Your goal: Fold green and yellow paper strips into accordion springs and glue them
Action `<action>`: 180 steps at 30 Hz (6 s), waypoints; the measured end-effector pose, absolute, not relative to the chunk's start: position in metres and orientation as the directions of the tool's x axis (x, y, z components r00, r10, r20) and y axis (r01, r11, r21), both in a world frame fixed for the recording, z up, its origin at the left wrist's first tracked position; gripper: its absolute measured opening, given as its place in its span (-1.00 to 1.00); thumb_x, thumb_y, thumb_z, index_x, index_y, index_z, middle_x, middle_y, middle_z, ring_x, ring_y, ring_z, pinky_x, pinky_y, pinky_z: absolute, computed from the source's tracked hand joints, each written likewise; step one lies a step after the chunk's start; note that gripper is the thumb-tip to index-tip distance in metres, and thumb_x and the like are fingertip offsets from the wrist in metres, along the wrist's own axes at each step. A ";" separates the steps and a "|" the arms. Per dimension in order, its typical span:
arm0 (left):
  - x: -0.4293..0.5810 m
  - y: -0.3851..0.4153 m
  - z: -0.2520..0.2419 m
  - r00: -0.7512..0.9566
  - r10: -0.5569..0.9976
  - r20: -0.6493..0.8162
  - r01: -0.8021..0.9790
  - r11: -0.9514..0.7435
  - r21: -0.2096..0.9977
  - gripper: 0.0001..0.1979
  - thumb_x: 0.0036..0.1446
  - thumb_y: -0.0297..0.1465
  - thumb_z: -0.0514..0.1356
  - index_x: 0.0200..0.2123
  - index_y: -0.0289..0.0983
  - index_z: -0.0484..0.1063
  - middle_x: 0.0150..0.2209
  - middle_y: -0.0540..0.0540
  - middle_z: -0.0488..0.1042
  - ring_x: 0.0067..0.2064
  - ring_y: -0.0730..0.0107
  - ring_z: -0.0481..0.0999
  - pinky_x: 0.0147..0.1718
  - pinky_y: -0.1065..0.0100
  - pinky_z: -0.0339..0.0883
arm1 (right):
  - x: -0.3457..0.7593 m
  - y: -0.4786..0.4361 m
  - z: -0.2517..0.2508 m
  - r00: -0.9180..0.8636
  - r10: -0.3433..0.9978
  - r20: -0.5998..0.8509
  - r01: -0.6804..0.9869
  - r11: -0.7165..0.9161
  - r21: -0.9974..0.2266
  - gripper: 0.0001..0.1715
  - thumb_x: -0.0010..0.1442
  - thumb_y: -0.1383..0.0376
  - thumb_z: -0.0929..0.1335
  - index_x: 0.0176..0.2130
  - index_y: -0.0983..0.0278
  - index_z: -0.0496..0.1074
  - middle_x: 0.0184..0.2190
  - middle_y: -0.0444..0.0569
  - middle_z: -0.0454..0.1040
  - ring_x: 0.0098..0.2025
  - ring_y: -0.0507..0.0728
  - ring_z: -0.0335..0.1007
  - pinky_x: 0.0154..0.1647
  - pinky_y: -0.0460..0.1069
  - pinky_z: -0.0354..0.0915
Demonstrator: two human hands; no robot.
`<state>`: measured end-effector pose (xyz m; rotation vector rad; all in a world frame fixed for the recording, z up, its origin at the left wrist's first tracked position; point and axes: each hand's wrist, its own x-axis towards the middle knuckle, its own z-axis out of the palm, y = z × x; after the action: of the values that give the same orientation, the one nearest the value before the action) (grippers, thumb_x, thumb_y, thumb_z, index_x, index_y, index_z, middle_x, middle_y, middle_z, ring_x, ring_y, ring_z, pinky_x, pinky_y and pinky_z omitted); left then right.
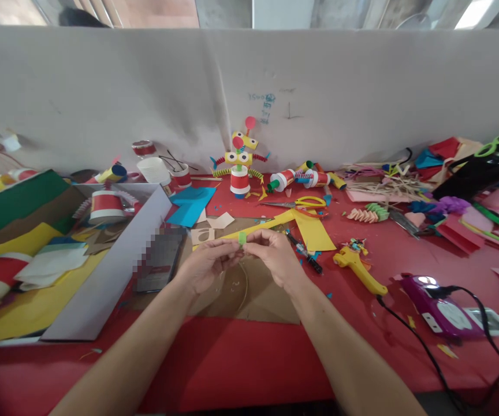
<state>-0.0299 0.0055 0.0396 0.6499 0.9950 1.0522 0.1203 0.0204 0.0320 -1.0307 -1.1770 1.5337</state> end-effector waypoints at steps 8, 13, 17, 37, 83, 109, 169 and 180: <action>-0.025 0.005 0.037 0.066 0.942 -0.328 -0.371 0.329 0.869 -0.88 -0.24 -0.43 0.32 -0.59 -0.37 0.46 -0.58 -0.06 0.45 -0.53 0.54 0.37 -0.48 0.46 0.22 | 0.117 0.019 0.030 -0.227 0.970 -0.091 -0.163 -0.130 -0.978 -0.83 -0.10 0.29 0.42 -0.41 0.29 0.42 -0.50 -0.17 0.40 -0.47 -0.04 0.29 -0.38 -0.08 0.22; -0.024 0.002 0.038 0.042 0.969 -0.245 -0.197 0.249 0.948 -0.90 -0.22 -0.45 0.29 -0.51 -0.35 0.49 -0.56 -0.04 0.44 -0.53 0.55 0.35 -0.48 0.45 0.18 | 0.123 0.024 0.026 -0.228 0.974 -0.003 0.037 0.006 -0.999 -0.89 -0.09 0.31 0.41 -0.44 0.29 0.46 -0.52 -0.14 0.44 -0.46 -0.01 0.30 -0.37 -0.06 0.23; -0.028 0.003 0.039 0.048 0.977 -0.209 -0.156 0.214 0.964 -0.91 -0.20 -0.44 0.29 -0.54 -0.35 0.49 -0.60 -0.01 0.42 -0.54 0.56 0.33 -0.48 0.45 0.17 | 0.125 0.024 0.029 -0.253 0.967 0.043 0.087 0.067 -0.994 -0.83 -0.07 0.27 0.40 -0.37 0.26 0.49 -0.44 -0.10 0.50 -0.39 0.04 0.37 -0.29 -0.02 0.28; -0.045 -0.008 0.032 0.074 0.911 0.406 0.308 -0.408 0.859 -0.79 -0.13 -0.40 0.28 -0.33 -0.07 0.56 -0.29 -0.14 0.53 -0.20 0.20 0.44 -0.11 0.24 0.16 | 0.117 0.015 0.042 -0.355 0.922 -0.157 -0.318 -0.277 -0.907 -0.76 -0.01 0.13 0.37 -0.43 0.26 0.47 -0.47 -0.10 0.47 -0.48 -0.01 0.34 -0.46 -0.11 0.25; -0.024 0.004 0.027 -0.033 0.993 -0.113 -0.513 0.080 0.855 -0.86 -0.14 -0.41 0.30 -0.45 -0.28 0.41 -0.50 0.06 0.36 -0.45 0.61 0.32 -0.40 0.52 0.20 | 0.104 0.004 0.027 -0.115 0.970 0.216 0.057 0.223 -0.973 -0.82 0.02 0.22 0.36 -0.30 0.21 0.47 -0.36 -0.05 0.53 -0.34 0.11 0.44 -0.27 0.01 0.36; -0.035 0.007 0.032 0.409 0.795 -0.449 -0.638 0.600 0.483 -0.95 0.01 -0.58 0.14 -0.45 -0.39 0.39 -0.54 -0.08 0.41 -0.50 0.55 0.41 -0.57 0.56 0.22 | 0.129 0.016 0.043 -0.338 0.871 0.356 0.317 0.462 -0.828 -0.83 0.03 0.34 0.34 -0.31 0.22 0.51 -0.38 -0.09 0.54 -0.33 0.07 0.44 -0.27 -0.04 0.32; -0.030 0.000 0.044 0.024 0.980 -0.199 -0.406 0.191 0.894 -0.85 -0.17 -0.41 0.32 -0.46 -0.35 0.49 -0.47 -0.06 0.50 -0.44 0.52 0.45 -0.32 0.42 0.33 | 0.120 0.018 0.034 -0.282 0.918 0.279 0.026 0.298 -0.954 -0.75 0.09 0.27 0.33 -0.18 0.19 0.46 -0.24 -0.05 0.52 -0.23 0.09 0.44 -0.17 0.03 0.36; -0.028 -0.003 0.051 -0.027 1.000 -0.013 -0.195 0.007 0.981 -0.84 -0.13 -0.38 0.28 -0.39 -0.29 0.53 -0.42 -0.06 0.52 -0.38 0.46 0.43 -0.33 0.41 0.28 | 0.117 0.012 0.039 -0.119 0.891 0.438 0.106 0.450 -0.887 -0.89 0.08 0.27 0.35 -0.34 0.17 0.49 -0.34 -0.06 0.49 -0.27 0.09 0.40 -0.21 0.02 0.33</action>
<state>-0.0284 -0.0027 0.0509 1.0426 1.0879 1.3092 0.1167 0.0122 0.0389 -0.9032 -1.5543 0.8568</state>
